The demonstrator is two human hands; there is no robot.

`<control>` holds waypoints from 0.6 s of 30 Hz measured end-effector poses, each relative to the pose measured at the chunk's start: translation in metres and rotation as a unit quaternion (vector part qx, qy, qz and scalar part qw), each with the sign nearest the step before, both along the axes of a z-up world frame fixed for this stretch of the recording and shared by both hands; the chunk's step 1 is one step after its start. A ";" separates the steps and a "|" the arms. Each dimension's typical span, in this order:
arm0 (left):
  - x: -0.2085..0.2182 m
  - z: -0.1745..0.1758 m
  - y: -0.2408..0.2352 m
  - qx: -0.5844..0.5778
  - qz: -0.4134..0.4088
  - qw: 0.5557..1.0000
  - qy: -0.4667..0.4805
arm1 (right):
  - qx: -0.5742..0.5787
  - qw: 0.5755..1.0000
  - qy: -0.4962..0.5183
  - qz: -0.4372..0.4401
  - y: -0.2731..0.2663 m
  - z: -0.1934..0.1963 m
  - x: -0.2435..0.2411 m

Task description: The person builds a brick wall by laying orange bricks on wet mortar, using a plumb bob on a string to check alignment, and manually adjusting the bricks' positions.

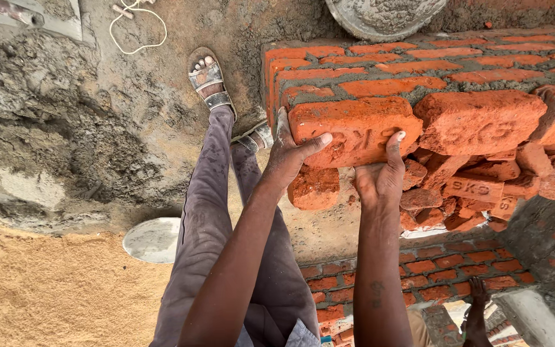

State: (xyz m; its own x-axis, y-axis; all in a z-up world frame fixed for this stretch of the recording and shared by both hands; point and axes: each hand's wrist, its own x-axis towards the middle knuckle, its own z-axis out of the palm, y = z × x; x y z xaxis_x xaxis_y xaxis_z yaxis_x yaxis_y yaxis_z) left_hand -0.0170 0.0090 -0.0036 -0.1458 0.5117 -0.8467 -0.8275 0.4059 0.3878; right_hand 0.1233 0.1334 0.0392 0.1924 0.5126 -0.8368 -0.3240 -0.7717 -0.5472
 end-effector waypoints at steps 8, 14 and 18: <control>0.006 -0.013 -0.001 0.009 -0.018 1.000 0.002 | 0.005 1.000 0.012 0.013 0.002 -0.002 0.003; 0.002 -0.010 0.001 0.008 -0.033 0.999 -0.028 | 0.005 1.000 0.017 0.021 0.004 -0.008 0.012; 0.008 -0.025 -0.004 0.011 -0.100 0.994 0.032 | -0.002 1.000 0.014 0.027 0.005 -0.009 0.013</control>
